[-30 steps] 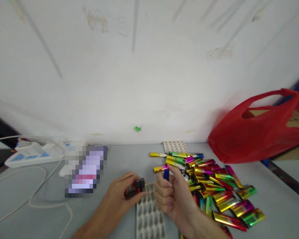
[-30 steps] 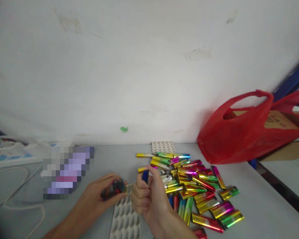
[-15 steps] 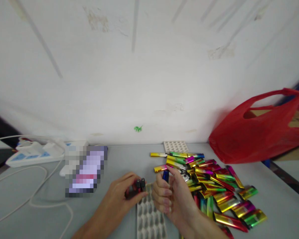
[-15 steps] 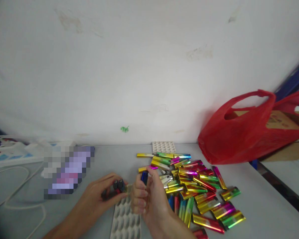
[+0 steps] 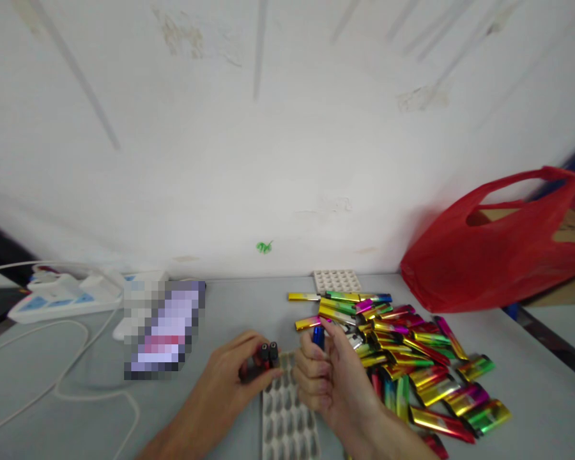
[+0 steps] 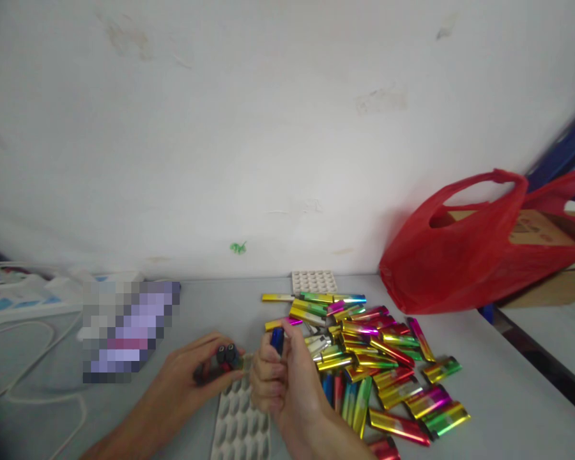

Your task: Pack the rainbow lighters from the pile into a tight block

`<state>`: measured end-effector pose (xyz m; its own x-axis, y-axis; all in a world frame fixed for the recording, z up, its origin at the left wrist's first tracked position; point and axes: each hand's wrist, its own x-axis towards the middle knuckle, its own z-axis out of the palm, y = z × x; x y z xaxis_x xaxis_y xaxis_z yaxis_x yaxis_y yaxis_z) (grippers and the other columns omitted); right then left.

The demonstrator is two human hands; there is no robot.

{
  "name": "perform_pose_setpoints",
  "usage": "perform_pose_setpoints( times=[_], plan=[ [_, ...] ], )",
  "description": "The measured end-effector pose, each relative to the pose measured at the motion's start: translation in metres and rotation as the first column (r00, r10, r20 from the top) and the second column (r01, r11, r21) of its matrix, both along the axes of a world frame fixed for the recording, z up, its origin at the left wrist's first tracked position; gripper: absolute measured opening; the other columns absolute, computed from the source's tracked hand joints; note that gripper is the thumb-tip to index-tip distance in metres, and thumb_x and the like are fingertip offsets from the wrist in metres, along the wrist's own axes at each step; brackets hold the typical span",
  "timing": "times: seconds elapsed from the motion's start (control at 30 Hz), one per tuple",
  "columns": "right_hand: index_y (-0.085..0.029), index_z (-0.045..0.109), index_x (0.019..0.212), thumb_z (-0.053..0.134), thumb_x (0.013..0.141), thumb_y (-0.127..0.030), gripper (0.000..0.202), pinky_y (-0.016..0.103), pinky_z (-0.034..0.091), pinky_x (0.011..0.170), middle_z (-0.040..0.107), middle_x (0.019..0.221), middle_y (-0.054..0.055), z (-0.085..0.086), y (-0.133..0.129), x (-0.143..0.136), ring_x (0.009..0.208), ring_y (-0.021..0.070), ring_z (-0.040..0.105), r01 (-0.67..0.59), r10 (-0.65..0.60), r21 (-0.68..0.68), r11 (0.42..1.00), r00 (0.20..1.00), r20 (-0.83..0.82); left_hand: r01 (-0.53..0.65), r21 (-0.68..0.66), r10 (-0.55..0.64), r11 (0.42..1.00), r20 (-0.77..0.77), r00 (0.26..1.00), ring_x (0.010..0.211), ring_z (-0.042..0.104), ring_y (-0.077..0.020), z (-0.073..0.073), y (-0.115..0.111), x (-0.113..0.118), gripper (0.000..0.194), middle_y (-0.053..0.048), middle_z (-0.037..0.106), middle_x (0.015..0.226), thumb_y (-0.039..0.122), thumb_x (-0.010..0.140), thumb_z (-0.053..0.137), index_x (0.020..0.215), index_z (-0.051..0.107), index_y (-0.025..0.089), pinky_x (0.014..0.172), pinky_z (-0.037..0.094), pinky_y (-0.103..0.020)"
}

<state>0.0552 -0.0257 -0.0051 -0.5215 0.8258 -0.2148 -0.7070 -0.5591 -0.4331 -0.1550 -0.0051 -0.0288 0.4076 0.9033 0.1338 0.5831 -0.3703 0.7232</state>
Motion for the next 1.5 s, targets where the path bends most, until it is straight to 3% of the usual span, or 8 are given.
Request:
perform_pose_setpoints(
  times=[0.13,0.3,0.5,0.8,1.07,1.3,1.4,1.5],
  plan=[
    [-0.021,0.065,0.083,0.097,0.07,-0.068,0.058,0.018,0.02,0.041,0.045,0.059,-0.011,0.0,-0.004,-0.008,0.044,0.0045,0.025,0.193,-0.191,0.003,0.981,0.972,0.135,-0.003,-0.007,0.003,1.0,-0.004,1.0,0.077,0.065,-0.0198,0.002,-0.001,0.0,0.018,0.002,0.068,0.084,0.035,0.097,0.08,0.088,0.072,0.022,0.07,0.045,-0.027],
    [-0.023,0.078,0.11,0.083,0.088,-0.072,0.053,0.025,0.045,0.065,0.063,0.083,-0.002,0.003,-0.01,-0.014,0.066,0.0122,0.054,0.408,-0.485,0.279,0.869,0.811,0.326,-0.006,-0.035,0.005,0.999,-0.028,1.0,0.077,0.065,-0.0206,0.006,-0.001,0.002,0.016,0.002,0.068,0.084,0.034,0.094,0.082,0.088,0.073,0.022,0.072,0.045,-0.028],
    [-0.026,0.077,0.123,0.074,0.096,-0.07,0.052,0.031,0.048,0.077,0.072,0.089,0.002,0.003,-0.012,-0.011,0.086,0.0209,0.063,0.27,-0.477,0.439,0.857,0.738,0.478,-0.011,-0.032,0.01,0.999,-0.006,1.0,0.074,0.064,-0.0201,0.006,-0.001,0.001,0.017,0.002,0.068,0.084,0.035,0.096,0.08,0.087,0.072,0.023,0.069,0.044,-0.027],
    [-0.028,0.08,0.119,0.075,0.102,-0.037,0.02,0.035,0.047,0.096,0.075,0.11,0.002,-0.006,-0.01,-0.004,0.105,0.0235,0.066,0.045,-0.653,0.701,0.712,0.409,0.637,-0.02,-0.035,0.02,0.999,0.004,1.0,0.076,0.065,-0.0213,0.005,-0.003,0.0,0.011,0.002,0.071,0.086,0.036,0.095,0.081,0.095,0.078,0.025,0.071,0.047,-0.028],
    [-0.028,0.078,0.119,0.071,0.107,-0.023,0.015,0.038,0.048,0.102,0.075,0.117,0.005,0.003,-0.013,-0.003,0.115,0.0258,0.066,-0.274,-0.693,0.761,0.589,0.314,0.649,0.004,-0.056,-0.001,0.998,0.054,0.999,0.077,0.066,-0.0224,0.007,-0.001,0.002,0.015,-0.001,0.072,0.088,0.038,0.097,0.078,0.092,0.078,0.023,0.071,0.048,-0.029],
    [-0.03,0.071,0.133,0.063,0.105,-0.018,0.031,0.044,0.046,0.111,0.073,0.128,0.005,0.0,-0.017,0.002,0.125,0.0279,0.063,-0.293,-0.739,0.774,0.561,0.245,0.628,0.001,-0.049,0.002,0.999,0.062,0.998,0.077,0.064,-0.0223,0.006,-0.001,0.002,0.008,-0.001,0.073,0.091,0.032,0.095,0.076,0.093,0.077,0.024,0.072,0.047,-0.028],
    [-0.024,0.069,0.133,0.047,0.102,-0.004,0.043,0.049,0.043,0.113,0.073,0.125,0.009,-0.003,-0.013,0.007,0.123,0.0295,0.062,-0.335,-0.81,0.785,0.521,0.097,0.578,-0.012,-0.047,0.013,0.999,0.025,1.0,0.073,0.061,-0.0212,0.007,-0.002,0.003,0.017,0.0,0.067,0.084,0.038,0.095,0.078,0.089,0.075,0.023,0.068,0.045,-0.028],
    [-0.018,0.069,0.133,0.045,0.098,0.003,0.048,0.052,0.043,0.109,0.074,0.123,0.013,-0.007,-0.004,0.011,0.12,0.0332,0.061,-0.448,-0.827,0.709,0.545,-0.149,0.542,-0.024,-0.043,0.024,0.999,-0.003,1.0,0.066,0.056,-0.0189,0.006,-0.002,0.003,0.019,0.003,0.06,0.077,0.039,0.094,0.078,0.085,0.073,0.022,0.063,0.039,-0.027]
  ],
)
